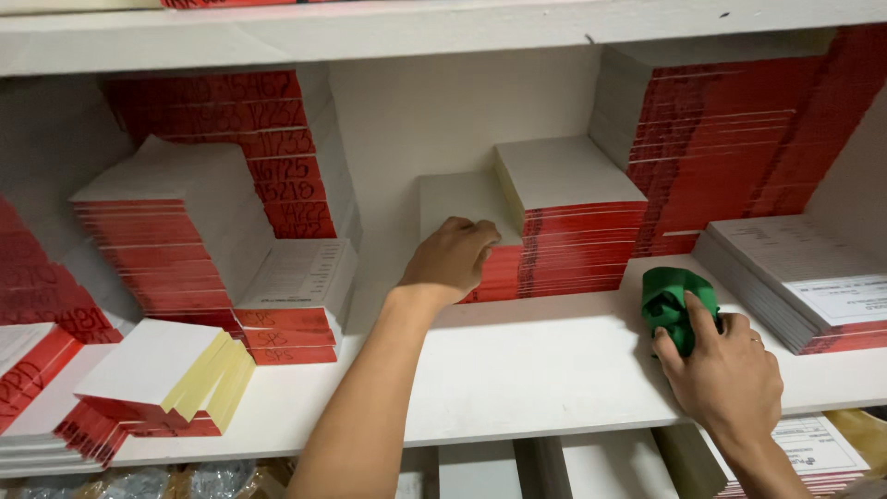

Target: The person cleans the surface of white storage shelves using a green cloth while handling stacks of red and white paper products.

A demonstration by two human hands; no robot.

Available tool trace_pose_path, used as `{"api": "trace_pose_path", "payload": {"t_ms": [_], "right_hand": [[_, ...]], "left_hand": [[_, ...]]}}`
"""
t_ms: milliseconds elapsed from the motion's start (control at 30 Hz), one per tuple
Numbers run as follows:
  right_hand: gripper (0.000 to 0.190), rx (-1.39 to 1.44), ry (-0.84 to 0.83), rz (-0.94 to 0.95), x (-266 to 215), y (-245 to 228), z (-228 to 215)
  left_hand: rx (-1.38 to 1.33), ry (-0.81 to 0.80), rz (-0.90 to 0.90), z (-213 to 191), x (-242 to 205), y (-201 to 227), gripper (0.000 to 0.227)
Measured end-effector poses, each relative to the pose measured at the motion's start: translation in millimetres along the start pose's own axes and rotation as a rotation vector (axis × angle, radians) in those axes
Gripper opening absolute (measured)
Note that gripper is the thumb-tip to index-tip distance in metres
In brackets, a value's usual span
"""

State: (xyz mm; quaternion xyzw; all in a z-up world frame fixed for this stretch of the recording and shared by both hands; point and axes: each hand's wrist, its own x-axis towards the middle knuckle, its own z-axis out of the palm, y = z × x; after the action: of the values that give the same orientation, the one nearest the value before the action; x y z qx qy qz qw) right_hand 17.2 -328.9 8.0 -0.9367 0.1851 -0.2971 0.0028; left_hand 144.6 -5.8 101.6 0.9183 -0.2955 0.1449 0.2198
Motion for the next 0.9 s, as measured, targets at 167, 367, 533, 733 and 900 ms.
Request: {"api": "trace_pose_path", "payload": {"t_ms": [167,367,533,733,900], "right_hand": [[0.067,0.003,0.021,-0.020,1,0,6],[0.068,0.019,0.040,-0.031,0,-4,0],[0.067,0.051,0.033,0.000,-3,-7,-4],[0.065,0.041,0.077,-0.041,-3,-2,-1],[0.062,0.095,0.260,-0.154,-10,8,8]], "left_hand": [[-0.011,0.115,0.091,19,10,-22,0.029],[-0.052,0.134,0.070,19,14,-24,0.028],[-0.056,0.076,0.000,10,6,-9,0.024],[0.172,0.058,-0.100,19,-44,48,0.058],[0.008,0.841,0.418,74,-182,116,0.018]]}}
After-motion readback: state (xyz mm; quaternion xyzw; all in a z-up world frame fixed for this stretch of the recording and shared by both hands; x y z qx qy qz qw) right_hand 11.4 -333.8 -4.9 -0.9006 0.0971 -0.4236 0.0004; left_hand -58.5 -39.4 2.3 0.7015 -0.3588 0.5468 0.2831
